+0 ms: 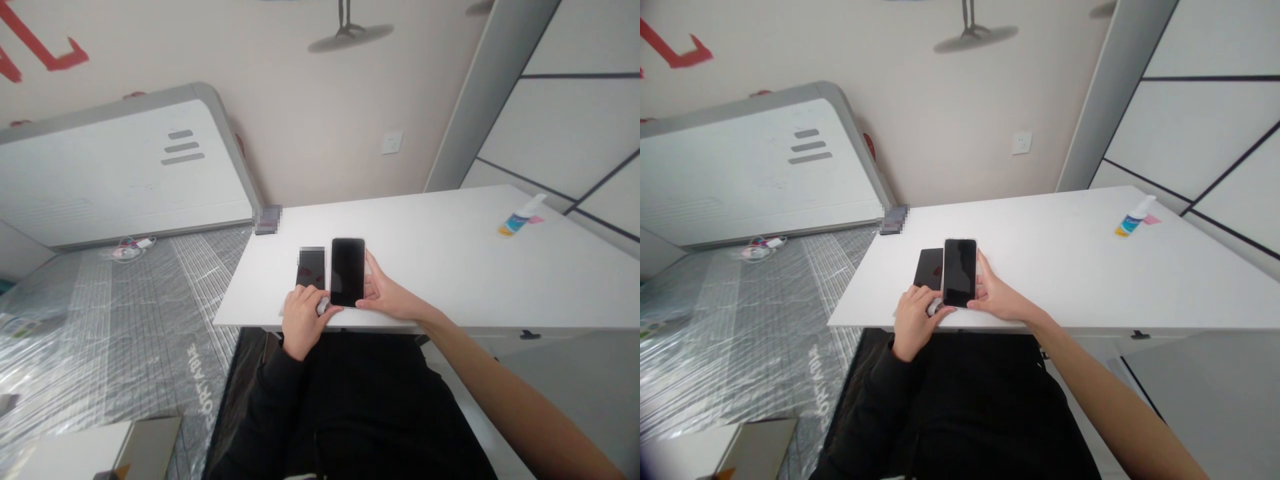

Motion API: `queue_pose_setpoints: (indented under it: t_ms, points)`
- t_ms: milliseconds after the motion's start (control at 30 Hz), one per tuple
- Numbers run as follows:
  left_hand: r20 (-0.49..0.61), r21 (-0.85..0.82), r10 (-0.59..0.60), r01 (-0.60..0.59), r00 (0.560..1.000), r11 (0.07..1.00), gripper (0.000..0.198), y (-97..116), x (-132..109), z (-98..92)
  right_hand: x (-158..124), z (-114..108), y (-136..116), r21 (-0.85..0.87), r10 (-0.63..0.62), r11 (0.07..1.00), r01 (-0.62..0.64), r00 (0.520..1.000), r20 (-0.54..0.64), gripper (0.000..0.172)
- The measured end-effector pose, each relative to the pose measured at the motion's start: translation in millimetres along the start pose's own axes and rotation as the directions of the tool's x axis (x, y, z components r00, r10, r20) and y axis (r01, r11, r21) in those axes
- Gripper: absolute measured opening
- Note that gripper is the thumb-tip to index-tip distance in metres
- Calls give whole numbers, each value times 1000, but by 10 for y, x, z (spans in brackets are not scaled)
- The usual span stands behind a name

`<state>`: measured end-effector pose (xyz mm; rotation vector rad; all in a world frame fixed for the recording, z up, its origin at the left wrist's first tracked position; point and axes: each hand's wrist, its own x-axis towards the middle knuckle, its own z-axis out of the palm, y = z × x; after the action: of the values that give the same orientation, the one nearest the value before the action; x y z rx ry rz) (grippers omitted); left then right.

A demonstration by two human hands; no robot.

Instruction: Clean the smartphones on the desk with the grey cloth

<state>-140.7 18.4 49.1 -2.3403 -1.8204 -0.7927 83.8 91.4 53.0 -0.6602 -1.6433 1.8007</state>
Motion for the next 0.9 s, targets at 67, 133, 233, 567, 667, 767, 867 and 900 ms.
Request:
queue_pose_setpoints:
  t_ms: [67, 133, 233, 567, 667, 767, 867, 900]
  points:
    - [-10, -14, -14, 13, 1000, 1000, 28, -3, 0, 0, -10, 15, 30, -1, -10, 1000, 10, 999, -38, 139]
    - [-20, -52, -35, 34, 999, 998, 27, -4, 2, -8, -26, 33, 35, 15, -16, 1000, 18, 998, -67, 136]
    - [-16, -125, -52, 49, 999, 991, 24, 0, 3, -30, -64, 58, -2, 64, -5, 998, 6, 1000, -20, 131]
    - [18, -242, -79, 81, 997, 967, 19, 100, -24, -136, -181, 191, -119, 77, 8, 997, -3, 998, -62, 126]
    - [23, -343, -77, 80, 997, 936, 11, 136, -13, -240, -206, 249, -170, 149, -17, 989, 24, 999, -47, 117]
    - [6, -381, -88, 83, 996, 921, 9, 161, -16, -315, -220, 281, -200, 166, -24, 986, 29, 999, -31, 103]
    - [-22, -379, -115, 98, 993, 920, 13, 180, -33, -328, -200, 278, -186, 55, -9, 998, 14, 995, -102, 73]
    - [-29, -382, -121, 101, 992, 919, 13, 186, -39, -322, -184, 270, -175, 19, -13, 1000, 16, 989, -145, 67]
